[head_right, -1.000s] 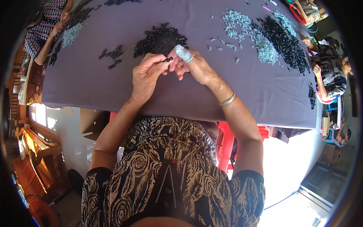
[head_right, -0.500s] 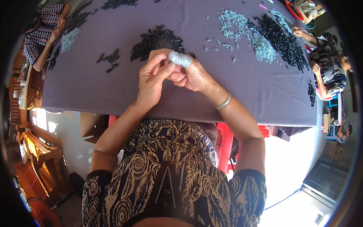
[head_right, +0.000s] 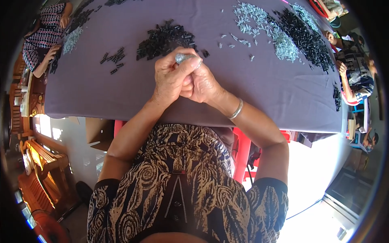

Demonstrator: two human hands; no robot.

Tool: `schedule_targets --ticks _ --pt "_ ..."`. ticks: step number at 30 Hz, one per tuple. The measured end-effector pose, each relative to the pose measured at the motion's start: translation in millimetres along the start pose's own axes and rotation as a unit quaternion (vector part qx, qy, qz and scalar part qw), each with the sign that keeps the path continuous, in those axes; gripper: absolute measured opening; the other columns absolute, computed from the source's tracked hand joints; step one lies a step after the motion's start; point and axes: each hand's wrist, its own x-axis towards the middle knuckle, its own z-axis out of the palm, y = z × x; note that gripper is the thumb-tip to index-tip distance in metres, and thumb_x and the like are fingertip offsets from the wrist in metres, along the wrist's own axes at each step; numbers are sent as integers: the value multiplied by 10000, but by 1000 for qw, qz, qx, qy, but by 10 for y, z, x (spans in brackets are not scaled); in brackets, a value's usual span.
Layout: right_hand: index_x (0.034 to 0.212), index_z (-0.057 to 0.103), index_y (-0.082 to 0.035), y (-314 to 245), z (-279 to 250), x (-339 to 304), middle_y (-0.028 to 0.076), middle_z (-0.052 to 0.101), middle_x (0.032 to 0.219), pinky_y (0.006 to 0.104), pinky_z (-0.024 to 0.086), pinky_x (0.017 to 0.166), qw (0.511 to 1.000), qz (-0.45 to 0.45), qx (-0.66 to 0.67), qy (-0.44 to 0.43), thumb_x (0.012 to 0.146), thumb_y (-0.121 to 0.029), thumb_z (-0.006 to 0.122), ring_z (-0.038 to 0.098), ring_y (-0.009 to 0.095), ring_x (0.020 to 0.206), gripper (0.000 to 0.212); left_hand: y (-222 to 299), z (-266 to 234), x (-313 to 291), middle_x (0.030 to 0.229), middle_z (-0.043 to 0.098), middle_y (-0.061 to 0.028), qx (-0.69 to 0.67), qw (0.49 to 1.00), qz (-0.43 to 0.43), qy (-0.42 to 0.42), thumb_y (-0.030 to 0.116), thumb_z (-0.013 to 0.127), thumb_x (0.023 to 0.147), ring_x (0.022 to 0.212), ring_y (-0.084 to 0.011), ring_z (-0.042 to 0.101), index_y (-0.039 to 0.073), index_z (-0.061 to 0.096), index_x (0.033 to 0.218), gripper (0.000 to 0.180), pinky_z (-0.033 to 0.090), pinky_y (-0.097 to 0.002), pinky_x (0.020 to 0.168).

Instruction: Assemble small black plastic components by manually inserting tiny silver-colored metal parts.

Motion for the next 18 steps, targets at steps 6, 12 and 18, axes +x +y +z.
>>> schedule_targets --ticks 6,12,18 --pt "700 462 -140 14 116 97 -72 325 502 204 203 339 995 -14 -53 88 849 -483 545 278 55 377 383 -17 -65 71 657 525 59 -15 1000 -21 2 72 697 798 531 9 405 13 654 892 118 320 -159 442" --pt "717 471 -139 -239 185 70 -81 305 535 179 191 362 998 5 -56 23 859 -468 515 241 36 418 362 16 -249 149 971 529 -22 80 993 55 -63 56 649 829 845 -69 519 -5 605 1007 193 460 -202 724" --pt "636 425 -142 -367 278 57 -74 309 547 189 151 377 975 44 -190 112 906 -507 448 225 31 441 455 64 -438 126 964 538 -49 137 981 114 -71 -13 633 819 782 -101 555 -27 623 959 141 490 -219 695"
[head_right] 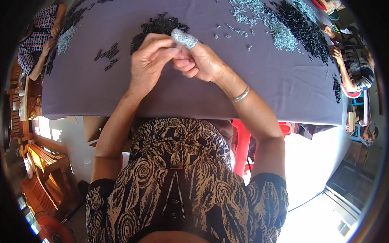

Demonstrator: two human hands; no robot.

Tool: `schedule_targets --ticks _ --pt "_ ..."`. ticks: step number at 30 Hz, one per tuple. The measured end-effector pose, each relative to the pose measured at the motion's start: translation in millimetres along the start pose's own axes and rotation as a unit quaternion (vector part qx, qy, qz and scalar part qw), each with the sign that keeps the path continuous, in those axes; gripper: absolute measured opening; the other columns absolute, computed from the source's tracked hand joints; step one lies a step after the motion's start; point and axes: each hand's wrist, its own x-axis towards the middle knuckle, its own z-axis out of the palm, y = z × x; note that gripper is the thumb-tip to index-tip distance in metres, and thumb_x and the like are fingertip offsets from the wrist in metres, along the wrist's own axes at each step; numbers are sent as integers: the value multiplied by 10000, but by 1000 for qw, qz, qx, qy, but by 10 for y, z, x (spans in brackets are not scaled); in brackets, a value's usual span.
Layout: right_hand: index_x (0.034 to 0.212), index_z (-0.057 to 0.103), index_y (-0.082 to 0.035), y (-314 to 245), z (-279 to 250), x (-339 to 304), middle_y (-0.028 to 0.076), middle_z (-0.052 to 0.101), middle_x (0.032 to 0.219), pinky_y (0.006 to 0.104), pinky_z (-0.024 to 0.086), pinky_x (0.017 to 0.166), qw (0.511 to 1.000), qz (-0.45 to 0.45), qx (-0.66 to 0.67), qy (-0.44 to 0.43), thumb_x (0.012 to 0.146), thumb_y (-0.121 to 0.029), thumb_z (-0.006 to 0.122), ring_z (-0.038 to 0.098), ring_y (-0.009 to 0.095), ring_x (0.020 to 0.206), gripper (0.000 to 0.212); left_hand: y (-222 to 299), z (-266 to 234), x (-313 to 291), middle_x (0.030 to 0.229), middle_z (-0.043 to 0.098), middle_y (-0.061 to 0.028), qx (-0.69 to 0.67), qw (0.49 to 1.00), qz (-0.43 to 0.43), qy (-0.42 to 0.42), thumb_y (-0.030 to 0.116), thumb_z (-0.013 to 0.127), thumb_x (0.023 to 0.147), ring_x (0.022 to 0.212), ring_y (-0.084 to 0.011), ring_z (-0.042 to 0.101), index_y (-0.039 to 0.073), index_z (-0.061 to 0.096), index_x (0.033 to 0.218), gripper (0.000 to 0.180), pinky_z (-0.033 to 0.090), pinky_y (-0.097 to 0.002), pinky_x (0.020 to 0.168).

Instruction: Assemble small black plastic components by manually inserting tiny silver-colored metal parts.

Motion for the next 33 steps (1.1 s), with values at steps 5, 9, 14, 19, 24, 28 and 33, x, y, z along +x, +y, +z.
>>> schedule_targets --ticks 5,9,14,19,24,28,33 --pt "695 518 -85 -348 -307 -130 -36 417 568 189 204 380 939 -188 -211 197 903 -369 532 308 35 456 352 354 -459 -142 691 533 -94 361 933 -6 -7 69 692 754 606 -186 544 19 648 886 148 421 -293 562" --pt "779 637 -34 -495 -357 -189 -26 496 610 217 327 458 870 -174 -407 217 862 -218 612 401 44 540 203 410 -900 -362 766 558 -114 496 867 -40 -28 106 669 768 670 -302 567 52 655 906 149 456 -355 616" --pt "821 668 -15 -398 -480 -137 -10 547 642 233 383 553 808 -181 -542 143 807 -169 670 444 70 597 155 358 -1179 -467 855 570 -80 609 790 -68 24 151 658 781 750 -302 603 77 656 913 151 481 -376 657" --pt "855 667 -38 -252 -383 -75 50 633 710 280 464 611 816 -148 -552 87 779 -100 663 581 121 666 99 319 -1259 -475 880 568 -73 635 766 -77 66 118 659 779 736 -277 611 65 649 945 175 484 -361 653" --pt "846 649 -21 -235 -295 -85 90 627 784 314 471 630 753 -179 -626 94 758 -107 666 605 211 699 124 338 -909 -348 844 557 -99 502 862 39 57 34 661 763 695 -239 592 23 639 937 176 480 -317 619" --pt "785 608 -10 -108 -230 -30 78 551 697 328 441 574 699 -215 -677 81 725 -98 683 554 197 615 131 270 -566 -304 858 571 -98 444 896 16 7 31 655 767 709 -237 588 19 638 926 160 476 -312 610" --pt "739 580 -2 3 -192 34 94 540 688 346 437 566 638 -272 -713 102 677 -67 668 531 236 596 126 157 -264 -211 851 575 -81 383 923 25 -9 15 643 772 699 -224 594 24 636 932 160 474 -305 594"
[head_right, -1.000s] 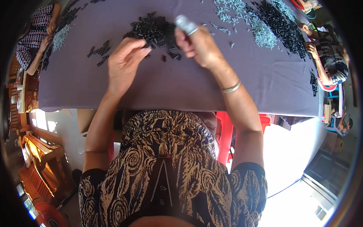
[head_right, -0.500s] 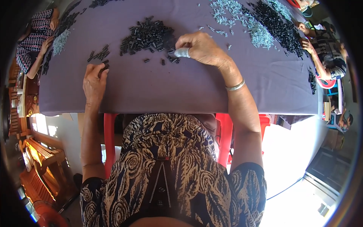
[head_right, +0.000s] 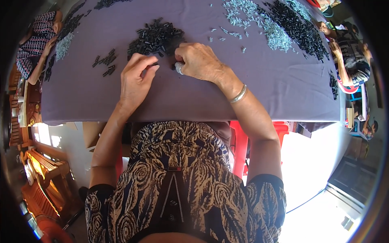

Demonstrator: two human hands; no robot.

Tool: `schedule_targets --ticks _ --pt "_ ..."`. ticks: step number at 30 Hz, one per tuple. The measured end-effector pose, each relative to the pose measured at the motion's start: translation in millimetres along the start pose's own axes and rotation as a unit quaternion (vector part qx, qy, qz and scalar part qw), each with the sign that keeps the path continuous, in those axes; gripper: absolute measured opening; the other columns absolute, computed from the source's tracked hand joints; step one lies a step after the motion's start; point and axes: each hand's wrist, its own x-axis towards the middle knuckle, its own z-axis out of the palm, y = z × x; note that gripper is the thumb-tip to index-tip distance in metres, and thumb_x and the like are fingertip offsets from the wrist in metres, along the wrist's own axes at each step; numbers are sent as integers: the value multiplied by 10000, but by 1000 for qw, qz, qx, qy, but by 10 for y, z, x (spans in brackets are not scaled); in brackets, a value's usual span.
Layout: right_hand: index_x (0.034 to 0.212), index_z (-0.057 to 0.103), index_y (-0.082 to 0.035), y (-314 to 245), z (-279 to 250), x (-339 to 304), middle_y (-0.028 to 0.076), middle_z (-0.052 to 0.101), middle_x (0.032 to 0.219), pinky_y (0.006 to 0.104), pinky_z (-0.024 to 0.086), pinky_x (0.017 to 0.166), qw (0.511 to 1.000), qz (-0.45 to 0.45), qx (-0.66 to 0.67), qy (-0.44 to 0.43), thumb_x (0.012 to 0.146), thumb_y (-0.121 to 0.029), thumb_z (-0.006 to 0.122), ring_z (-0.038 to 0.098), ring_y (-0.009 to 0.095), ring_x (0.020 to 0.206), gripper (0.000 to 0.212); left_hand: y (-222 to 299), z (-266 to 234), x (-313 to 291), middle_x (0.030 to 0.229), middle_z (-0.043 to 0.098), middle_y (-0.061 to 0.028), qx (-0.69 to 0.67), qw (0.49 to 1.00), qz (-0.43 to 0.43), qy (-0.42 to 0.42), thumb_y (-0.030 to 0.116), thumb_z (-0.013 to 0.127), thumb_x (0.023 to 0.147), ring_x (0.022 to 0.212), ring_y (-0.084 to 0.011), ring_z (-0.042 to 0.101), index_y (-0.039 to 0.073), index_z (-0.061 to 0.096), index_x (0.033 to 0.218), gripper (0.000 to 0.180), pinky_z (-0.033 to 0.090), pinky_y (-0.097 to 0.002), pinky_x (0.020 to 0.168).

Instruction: Assemble small black plastic components by manually inserting tiny silver-colored metal parts.

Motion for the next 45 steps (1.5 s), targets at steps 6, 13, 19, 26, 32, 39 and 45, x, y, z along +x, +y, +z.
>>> schedule_targets --ticks 6,13,19,26,32,39,45 --pt "732 568 0 -14 -58 5 89 563 674 321 464 542 998 -14 56 28 669 -62 687 557 231 580 147 41 176 16 845 574 -53 -63 998 -18 5 -47 625 781 713 -113 568 24 627 998 229 447 -221 600" --pt "839 622 -4 -12 53 -17 40 628 759 244 494 595 956 -3 287 61 746 -18 701 599 101 680 123 15 324 -40 904 571 -31 -250 964 -94 -11 -71 585 830 805 -103 568 8 578 1085 267 474 -225 736" --pt "929 620 -10 -47 59 -27 15 625 814 192 478 570 893 53 446 18 802 -12 667 567 51 718 135 -16 316 -97 916 567 -50 -410 902 -132 29 -56 606 827 807 -101 567 -12 596 1078 255 492 -238 704" --pt "903 601 2 -92 118 -35 -12 586 773 193 463 611 857 26 512 47 812 14 645 556 51 735 102 22 379 -119 908 576 -48 -436 887 -128 76 -55 619 816 784 -112 576 -13 626 1034 222 496 -238 676" --pt "855 627 -21 -10 -22 15 -2 617 718 221 471 622 935 36 352 19 800 -47 667 552 46 683 73 10 339 -128 924 617 -71 -431 877 -184 103 2 629 827 765 -137 586 -10 645 977 152 490 -263 655" --pt "897 661 -44 654 -536 -88 84 678 759 262 497 630 955 199 65 208 780 -74 660 614 132 646 120 117 359 -144 869 621 -73 -388 904 -172 -47 47 553 895 739 -114 590 2 581 985 105 465 -226 621" --pt "895 661 -39 723 -539 -118 96 656 806 304 494 660 969 202 48 138 762 -34 634 626 188 708 135 64 344 -167 832 573 -27 -349 918 -185 -42 35 565 885 671 -66 520 10 591 982 104 424 -195 584"
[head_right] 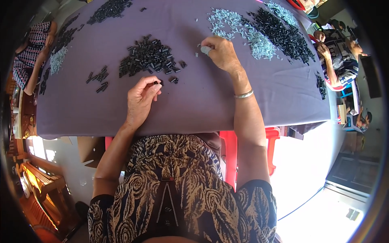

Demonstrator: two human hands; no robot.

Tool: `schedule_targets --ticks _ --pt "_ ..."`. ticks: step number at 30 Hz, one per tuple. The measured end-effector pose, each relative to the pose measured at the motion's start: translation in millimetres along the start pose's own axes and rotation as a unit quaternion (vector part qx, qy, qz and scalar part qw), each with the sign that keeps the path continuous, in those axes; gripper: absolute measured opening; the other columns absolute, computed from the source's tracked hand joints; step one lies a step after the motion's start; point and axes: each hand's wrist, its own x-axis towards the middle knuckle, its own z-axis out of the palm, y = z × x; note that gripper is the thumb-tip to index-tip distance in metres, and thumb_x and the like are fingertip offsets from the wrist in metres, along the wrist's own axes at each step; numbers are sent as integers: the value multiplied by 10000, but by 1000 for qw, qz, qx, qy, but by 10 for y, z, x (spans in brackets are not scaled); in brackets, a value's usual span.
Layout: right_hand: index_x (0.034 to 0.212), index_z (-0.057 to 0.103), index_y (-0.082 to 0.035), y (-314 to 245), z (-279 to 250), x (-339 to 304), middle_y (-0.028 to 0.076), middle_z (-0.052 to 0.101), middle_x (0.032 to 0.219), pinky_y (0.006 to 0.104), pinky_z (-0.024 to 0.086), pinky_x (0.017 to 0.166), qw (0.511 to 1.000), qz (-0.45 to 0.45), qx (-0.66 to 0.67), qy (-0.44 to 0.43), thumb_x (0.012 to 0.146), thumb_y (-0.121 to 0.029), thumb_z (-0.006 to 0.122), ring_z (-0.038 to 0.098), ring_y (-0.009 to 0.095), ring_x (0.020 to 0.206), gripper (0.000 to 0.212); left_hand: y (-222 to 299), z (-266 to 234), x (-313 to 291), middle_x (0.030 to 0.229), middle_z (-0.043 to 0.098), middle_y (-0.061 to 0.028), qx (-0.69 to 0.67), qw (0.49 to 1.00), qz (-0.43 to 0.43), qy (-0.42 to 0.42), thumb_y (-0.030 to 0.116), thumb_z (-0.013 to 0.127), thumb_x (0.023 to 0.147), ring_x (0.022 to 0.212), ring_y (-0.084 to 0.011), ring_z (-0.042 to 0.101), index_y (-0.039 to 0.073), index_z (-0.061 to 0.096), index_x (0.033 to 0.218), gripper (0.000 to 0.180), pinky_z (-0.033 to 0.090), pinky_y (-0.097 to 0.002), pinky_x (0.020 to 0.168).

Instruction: Assemble small black plastic components by manually inserting tiny silver-colored metal parts.

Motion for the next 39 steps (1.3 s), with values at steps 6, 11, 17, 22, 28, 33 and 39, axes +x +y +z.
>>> schedule_targets --ticks 6,11,17,22,28,33,39 --pt "866 660 -29 39 103 -14 90 619 830 312 490 693 997 -52 -17 -57 720 13 626 617 215 749 156 13 26 -27 821 537 -15 42 999 25 -23 23 576 872 654 -64 503 -4 605 988 122 421 -190 572" --pt "853 656 -18 16 138 -12 98 620 822 314 490 683 997 -33 -32 -65 698 40 614 618 219 745 170 31 28 -25 810 536 -10 41 998 16 -33 12 595 858 670 -63 517 -3 608 1007 151 422 -184 567" --pt "838 648 4 -10 187 -24 101 636 778 300 483 630 998 -21 28 -43 693 41 649 613 192 696 149 -16 35 -33 795 580 -4 -19 1000 12 -15 58 631 847 695 -48 544 35 602 1008 164 425 -186 559" --pt "857 646 -10 -85 165 -27 -11 612 738 219 449 599 987 17 139 -81 764 -17 686 549 59 669 101 -4 29 -47 798 579 -5 -15 1000 4 -13 51 636 842 700 -51 554 24 604 978 143 432 -186 566" --pt "851 653 -47 -520 333 -204 -30 602 724 170 367 482 906 50 381 -177 795 -50 667 472 20 567 58 -62 32 -5 794 571 -11 -7 1000 23 2 40 644 830 689 -54 553 6 615 946 125 435 -188 554" --pt "856 652 -58 -688 520 -308 -42 586 713 175 357 475 903 -17 360 -234 814 -60 647 467 12 588 42 -76 18 8 797 571 -17 -26 999 21 25 28 646 822 677 -55 548 2 624 957 139 437 -188 543" --pt "871 658 -66 -701 497 -316 -40 585 712 178 384 481 912 -42 334 -234 813 -61 644 486 18 604 60 -71 18 3 809 577 -19 -31 999 14 25 31 647 823 678 -59 553 -1 625 968 150 444 -187 545"
